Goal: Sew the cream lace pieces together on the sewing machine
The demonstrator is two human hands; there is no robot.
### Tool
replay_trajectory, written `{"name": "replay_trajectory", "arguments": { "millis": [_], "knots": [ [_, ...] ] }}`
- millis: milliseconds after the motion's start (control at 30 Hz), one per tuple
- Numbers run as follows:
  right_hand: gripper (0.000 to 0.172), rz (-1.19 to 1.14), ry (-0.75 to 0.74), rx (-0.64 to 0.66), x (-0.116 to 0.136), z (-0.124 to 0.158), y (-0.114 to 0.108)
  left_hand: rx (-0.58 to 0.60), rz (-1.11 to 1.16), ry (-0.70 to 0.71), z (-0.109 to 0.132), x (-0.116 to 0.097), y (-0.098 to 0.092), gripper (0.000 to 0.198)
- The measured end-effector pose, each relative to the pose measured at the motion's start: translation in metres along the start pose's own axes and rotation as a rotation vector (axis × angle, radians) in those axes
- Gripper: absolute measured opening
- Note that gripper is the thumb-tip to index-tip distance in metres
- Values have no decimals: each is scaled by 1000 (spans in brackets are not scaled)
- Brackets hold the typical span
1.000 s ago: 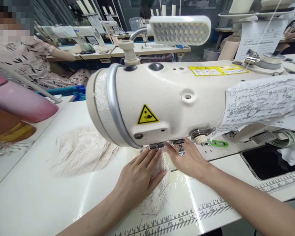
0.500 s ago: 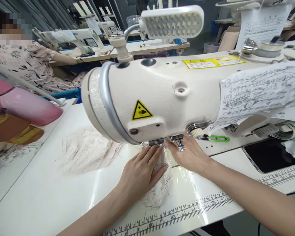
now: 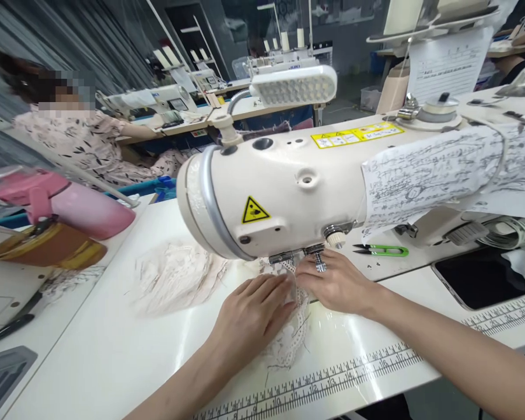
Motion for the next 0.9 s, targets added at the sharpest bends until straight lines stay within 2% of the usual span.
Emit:
{"name": "replay_trajectory", "arguments": {
  "millis": [133,200,267,333,400,467,533,600,667,767,867,900],
  "knots": [
    [27,-121,-77,3,3,2,-1,88,-8,294,15,-31,-15,23],
    [29,-181,-81,56,1,5,4,94,-124,428,32,-47,-16,23],
    [32,-219,-75,112,-1,7,8,90,-252,477,47,-57,-12,21],
    [33,-232,-61,152,-3,9,10,56,-291,439,55,-61,-12,24],
    [31,-258,-57,170,-4,9,9,7,-206,313,55,-57,-17,26],
    [27,-289,-54,193,-4,9,8,3,-52,97,48,-41,-24,25],
    [25,-288,-40,235,-4,10,11,53,87,-136,40,-19,-30,22],
    [23,-247,-37,250,-5,11,15,110,192,-289,31,-1,-33,22],
    [19,-206,-53,208,-4,11,14,172,268,-304,21,6,-31,19],
    [21,-190,-74,151,-4,10,11,242,344,-229,10,8,-17,33],
    [23,-233,-87,162,-3,10,10,160,362,-171,4,8,-5,18],
    [23,-251,-90,169,-3,10,11,112,349,-137,2,6,-3,22]
  ]
}}
Point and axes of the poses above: each hand's wrist, its own z-axis away from the middle knuckle, its own y-axis out of the palm, x = y × z, the point moved 7 cm from there along -z, towards the middle knuckle, and after that the axes turned 1 degree about x, right-handed, at the moved point
